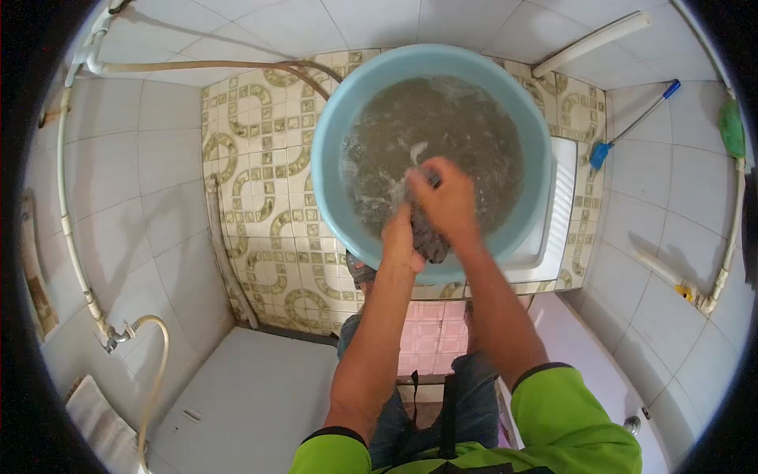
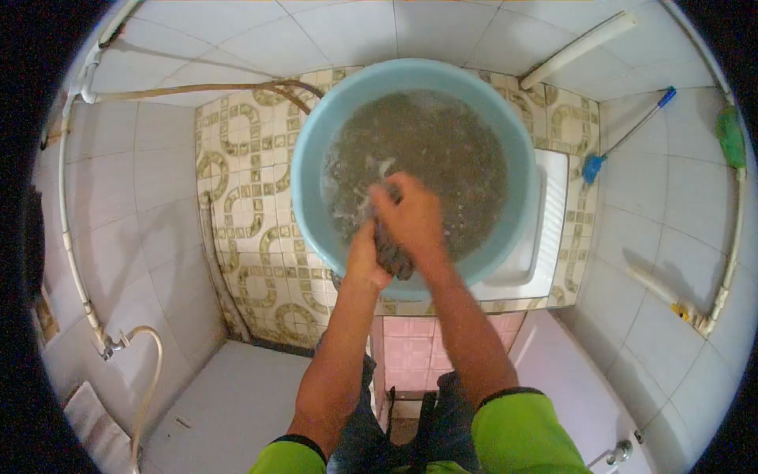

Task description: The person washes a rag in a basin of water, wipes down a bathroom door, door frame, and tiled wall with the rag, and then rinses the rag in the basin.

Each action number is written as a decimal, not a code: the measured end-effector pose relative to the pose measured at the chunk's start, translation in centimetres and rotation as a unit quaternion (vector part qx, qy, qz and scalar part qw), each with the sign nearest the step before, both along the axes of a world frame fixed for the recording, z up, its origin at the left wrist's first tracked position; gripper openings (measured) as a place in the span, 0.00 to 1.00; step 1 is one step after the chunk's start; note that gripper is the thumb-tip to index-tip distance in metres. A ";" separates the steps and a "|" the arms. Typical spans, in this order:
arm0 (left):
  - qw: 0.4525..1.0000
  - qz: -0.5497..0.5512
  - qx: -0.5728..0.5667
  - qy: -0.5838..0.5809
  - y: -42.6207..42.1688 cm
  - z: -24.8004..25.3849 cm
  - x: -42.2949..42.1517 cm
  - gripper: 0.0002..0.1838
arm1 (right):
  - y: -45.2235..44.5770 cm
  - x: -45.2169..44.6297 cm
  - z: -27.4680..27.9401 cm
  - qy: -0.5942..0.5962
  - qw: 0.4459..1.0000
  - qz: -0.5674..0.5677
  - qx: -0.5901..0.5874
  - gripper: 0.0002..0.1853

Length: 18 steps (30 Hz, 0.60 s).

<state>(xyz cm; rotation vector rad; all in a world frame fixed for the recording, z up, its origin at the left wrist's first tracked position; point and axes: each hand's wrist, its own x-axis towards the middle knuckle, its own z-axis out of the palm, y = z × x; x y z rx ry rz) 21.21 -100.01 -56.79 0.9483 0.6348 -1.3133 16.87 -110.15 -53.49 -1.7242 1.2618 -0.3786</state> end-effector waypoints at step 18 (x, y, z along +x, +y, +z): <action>0.964 -0.189 0.158 -0.097 0.5 3.0 0.8 0.48 | 1.3 -7.5 -12.9 -0.073 0.926 -0.071 0.362 0.19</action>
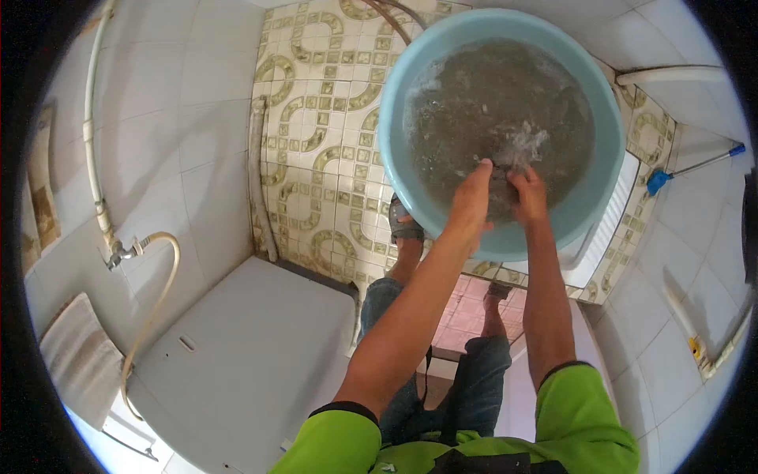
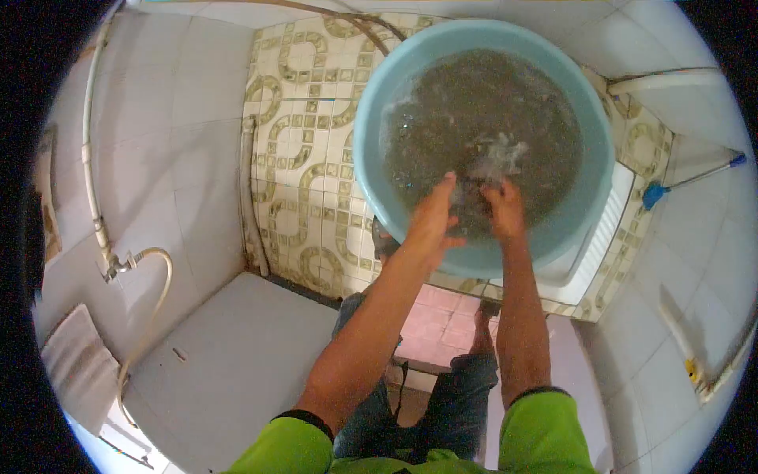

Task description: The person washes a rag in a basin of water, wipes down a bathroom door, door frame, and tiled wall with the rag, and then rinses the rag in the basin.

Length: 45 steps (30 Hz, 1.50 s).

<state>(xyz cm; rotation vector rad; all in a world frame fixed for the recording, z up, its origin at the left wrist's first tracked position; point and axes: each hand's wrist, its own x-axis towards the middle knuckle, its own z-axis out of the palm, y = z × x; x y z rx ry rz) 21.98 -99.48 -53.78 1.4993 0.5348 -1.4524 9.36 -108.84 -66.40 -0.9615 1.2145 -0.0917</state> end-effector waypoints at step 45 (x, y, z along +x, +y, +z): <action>0.977 0.115 -0.106 0.142 2.2 -2.8 -1.0 0.36 | 5.1 0.0 14.3 -0.086 0.941 0.144 -0.296 0.15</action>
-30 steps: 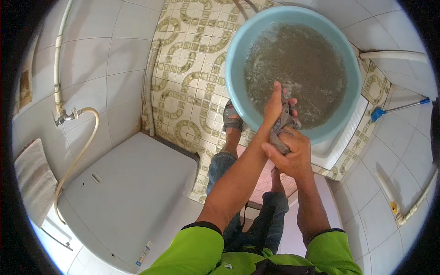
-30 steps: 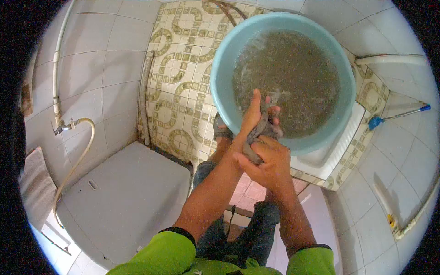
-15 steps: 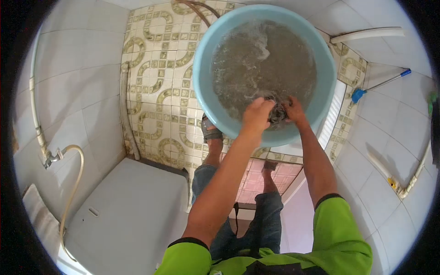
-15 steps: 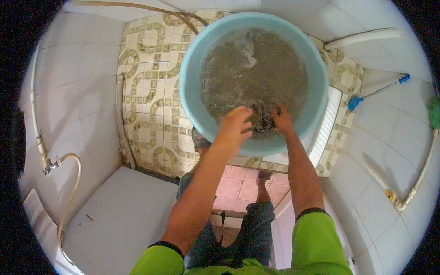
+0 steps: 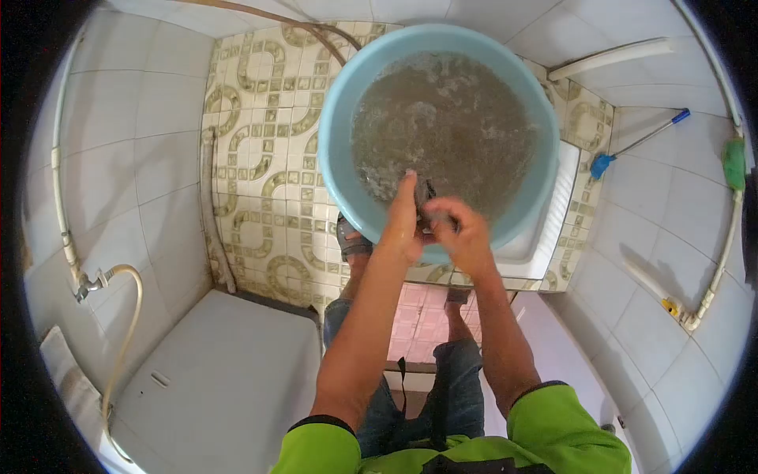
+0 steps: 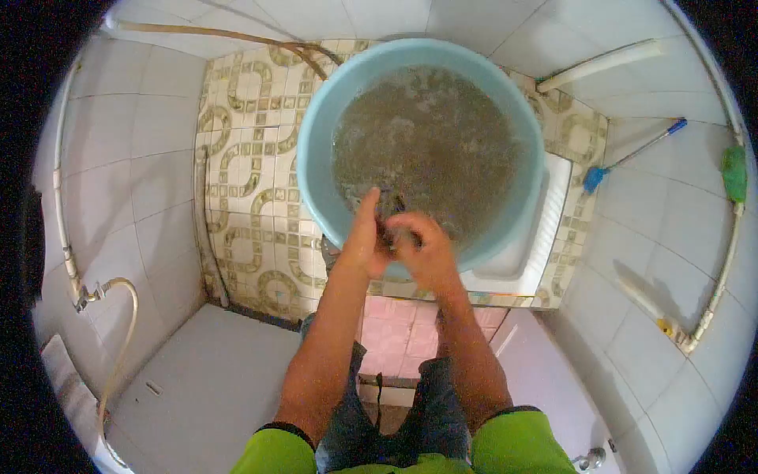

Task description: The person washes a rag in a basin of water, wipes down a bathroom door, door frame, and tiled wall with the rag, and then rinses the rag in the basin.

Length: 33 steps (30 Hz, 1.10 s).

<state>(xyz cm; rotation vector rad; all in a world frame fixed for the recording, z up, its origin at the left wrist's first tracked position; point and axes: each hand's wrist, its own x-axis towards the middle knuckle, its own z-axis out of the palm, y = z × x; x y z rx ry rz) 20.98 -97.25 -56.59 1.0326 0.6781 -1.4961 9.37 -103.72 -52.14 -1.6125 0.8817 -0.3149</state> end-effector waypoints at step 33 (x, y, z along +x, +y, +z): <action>0.928 -0.052 -0.352 0.111 5.4 18.7 -15.0 0.45 | -2.2 -10.0 19.2 -0.181 0.964 0.008 0.193 0.08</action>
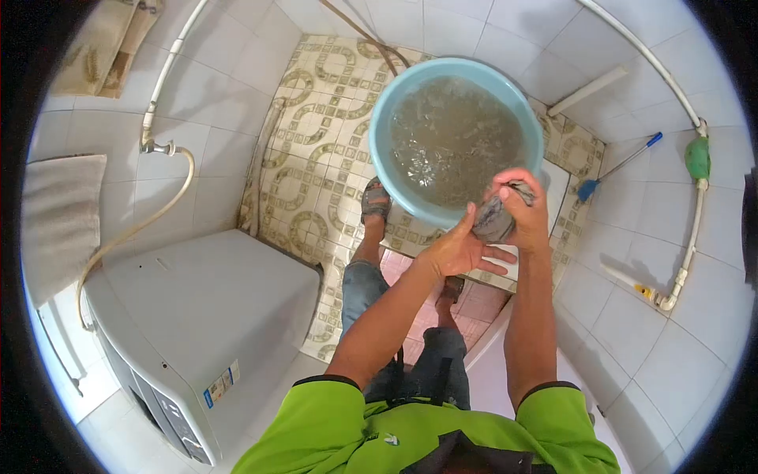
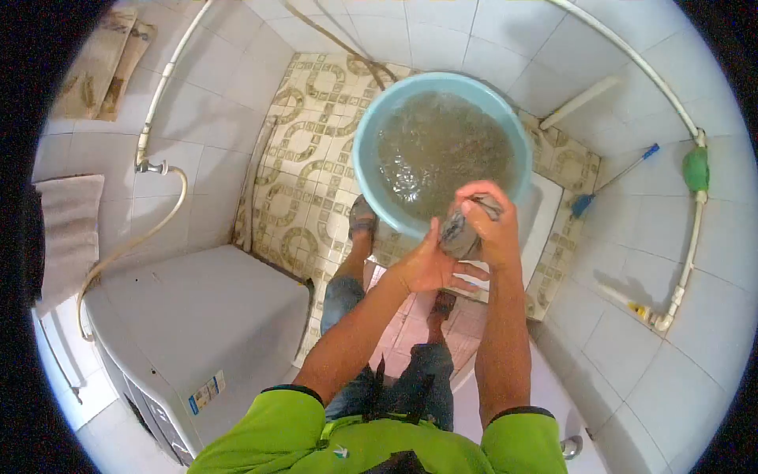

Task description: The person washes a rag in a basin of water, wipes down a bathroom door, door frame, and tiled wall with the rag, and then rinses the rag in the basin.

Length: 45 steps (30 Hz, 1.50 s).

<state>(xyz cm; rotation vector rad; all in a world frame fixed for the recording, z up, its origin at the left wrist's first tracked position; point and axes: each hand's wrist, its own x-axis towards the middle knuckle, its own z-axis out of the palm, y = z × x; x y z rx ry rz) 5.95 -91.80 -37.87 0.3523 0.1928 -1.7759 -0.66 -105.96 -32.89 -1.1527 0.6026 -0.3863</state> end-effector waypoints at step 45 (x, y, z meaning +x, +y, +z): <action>0.914 0.036 -0.022 -0.403 0.2 2.2 -6.1 0.39 | 0.6 -6.9 1.8 -0.066 0.986 -0.011 0.150 0.16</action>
